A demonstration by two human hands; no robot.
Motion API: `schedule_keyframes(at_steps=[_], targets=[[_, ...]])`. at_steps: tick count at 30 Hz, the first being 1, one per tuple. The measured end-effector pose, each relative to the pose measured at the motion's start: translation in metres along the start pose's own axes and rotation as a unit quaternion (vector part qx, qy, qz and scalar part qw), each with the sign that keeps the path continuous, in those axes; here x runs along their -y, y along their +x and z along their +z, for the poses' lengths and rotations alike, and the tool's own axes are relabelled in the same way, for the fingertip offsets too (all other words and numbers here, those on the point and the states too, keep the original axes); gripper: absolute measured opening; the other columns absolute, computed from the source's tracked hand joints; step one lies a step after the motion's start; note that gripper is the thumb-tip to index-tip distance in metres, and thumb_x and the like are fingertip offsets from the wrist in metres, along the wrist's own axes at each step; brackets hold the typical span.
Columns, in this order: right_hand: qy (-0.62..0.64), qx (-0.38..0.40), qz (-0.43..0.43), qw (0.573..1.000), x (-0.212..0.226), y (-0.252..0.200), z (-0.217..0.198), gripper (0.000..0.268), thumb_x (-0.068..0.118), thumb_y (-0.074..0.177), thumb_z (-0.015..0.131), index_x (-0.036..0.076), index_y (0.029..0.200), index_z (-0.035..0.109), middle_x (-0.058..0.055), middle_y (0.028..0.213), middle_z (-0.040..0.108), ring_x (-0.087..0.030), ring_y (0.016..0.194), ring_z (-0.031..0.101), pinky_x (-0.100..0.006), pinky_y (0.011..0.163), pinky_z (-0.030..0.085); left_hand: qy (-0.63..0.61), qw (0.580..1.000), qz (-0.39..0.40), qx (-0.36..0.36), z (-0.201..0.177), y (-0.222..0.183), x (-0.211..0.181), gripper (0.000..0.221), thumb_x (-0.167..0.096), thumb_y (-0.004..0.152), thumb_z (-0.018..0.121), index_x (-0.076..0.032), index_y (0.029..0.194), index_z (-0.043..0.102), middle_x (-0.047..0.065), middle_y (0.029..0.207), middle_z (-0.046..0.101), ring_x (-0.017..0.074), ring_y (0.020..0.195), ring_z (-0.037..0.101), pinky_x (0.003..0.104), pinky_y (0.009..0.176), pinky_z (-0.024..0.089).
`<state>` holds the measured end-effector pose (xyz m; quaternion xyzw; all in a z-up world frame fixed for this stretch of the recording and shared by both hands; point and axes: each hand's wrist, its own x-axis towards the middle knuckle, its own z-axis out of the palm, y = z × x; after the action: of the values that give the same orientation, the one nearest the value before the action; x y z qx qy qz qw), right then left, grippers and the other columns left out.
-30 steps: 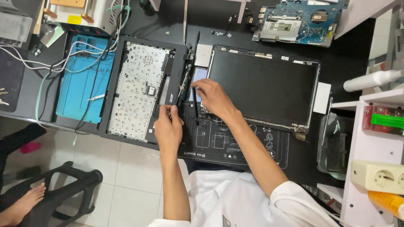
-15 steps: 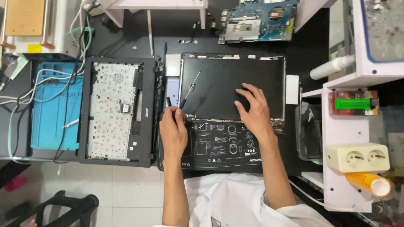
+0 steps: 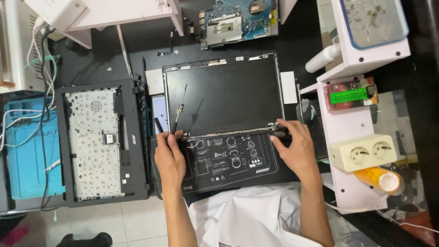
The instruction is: The person disassembles a laptop at a repair bench. They lift the screen assembly aside, remove the motherboard with cooling fan and heat pipe by hand, place it into the lower chassis, then reposition the chassis and work on the internal components with a screwdriver.
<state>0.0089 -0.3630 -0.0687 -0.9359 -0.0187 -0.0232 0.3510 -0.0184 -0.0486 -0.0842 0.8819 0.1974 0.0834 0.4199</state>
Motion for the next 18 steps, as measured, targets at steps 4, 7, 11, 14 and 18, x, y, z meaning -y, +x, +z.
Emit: schedule_keyframes(at_steps=[4, 7, 11, 14, 18], targets=[[0.016, 0.003, 0.029, 0.999, -0.007, -0.006, 0.006, 0.042, 0.011, 0.079, 0.082, 0.005, 0.118, 0.069, -0.013, 0.117, 0.067, -0.033, 0.109, 0.061, -0.039, 0.093, 0.052, 0.023, 1.0, -0.016, 0.005, 0.001, -0.002, -0.003, 0.021, -0.019, 0.109, 0.044, -0.001, 0.109, 0.053, 0.012, 0.108, 0.079, 0.0376, 0.091, 0.069, 0.046, 0.081, 0.05], [-0.002, -0.014, 0.006, 1.0, -0.009, -0.006, 0.007, 0.033, 0.009, 0.078, 0.082, 0.004, 0.108, 0.072, -0.012, 0.111, 0.067, -0.034, 0.108, 0.061, -0.042, 0.095, 0.051, 0.012, 1.0, -0.003, 0.008, 0.002, 0.001, -0.004, 0.022, -0.019, 0.109, 0.043, 0.0, 0.11, 0.053, 0.012, 0.108, 0.078, 0.0364, 0.091, 0.069, 0.046, 0.08, 0.05], [-0.002, -0.011, 0.002, 1.0, -0.015, -0.007, 0.01, 0.023, 0.003, 0.078, 0.079, 0.002, 0.099, 0.069, -0.013, 0.105, 0.067, -0.035, 0.105, 0.061, -0.043, 0.092, 0.05, 0.015, 1.0, 0.022, 0.007, 0.002, 0.0, -0.004, 0.023, -0.019, 0.11, 0.044, 0.001, 0.107, 0.055, 0.013, 0.103, 0.077, 0.0375, 0.09, 0.067, 0.047, 0.081, 0.049], [0.005, -0.021, -0.001, 1.0, -0.017, -0.008, 0.01, 0.022, 0.0, 0.079, 0.078, 0.0, 0.098, 0.066, -0.014, 0.103, 0.067, -0.036, 0.104, 0.061, -0.043, 0.09, 0.05, 0.018, 0.999, 0.04, 0.007, 0.002, 0.001, -0.003, 0.023, -0.019, 0.111, 0.044, 0.001, 0.107, 0.056, 0.013, 0.099, 0.076, 0.0373, 0.089, 0.066, 0.047, 0.081, 0.048], [0.027, -0.031, 0.013, 0.999, -0.012, -0.008, 0.006, 0.019, 0.0, 0.083, 0.077, 0.001, 0.098, 0.065, -0.013, 0.1, 0.068, -0.035, 0.099, 0.063, -0.043, 0.087, 0.05, 0.016, 1.0, 0.021, 0.006, 0.001, -0.002, -0.004, 0.025, -0.02, 0.11, 0.043, 0.001, 0.107, 0.056, 0.011, 0.1, 0.077, 0.0351, 0.084, 0.065, 0.046, 0.078, 0.048]])
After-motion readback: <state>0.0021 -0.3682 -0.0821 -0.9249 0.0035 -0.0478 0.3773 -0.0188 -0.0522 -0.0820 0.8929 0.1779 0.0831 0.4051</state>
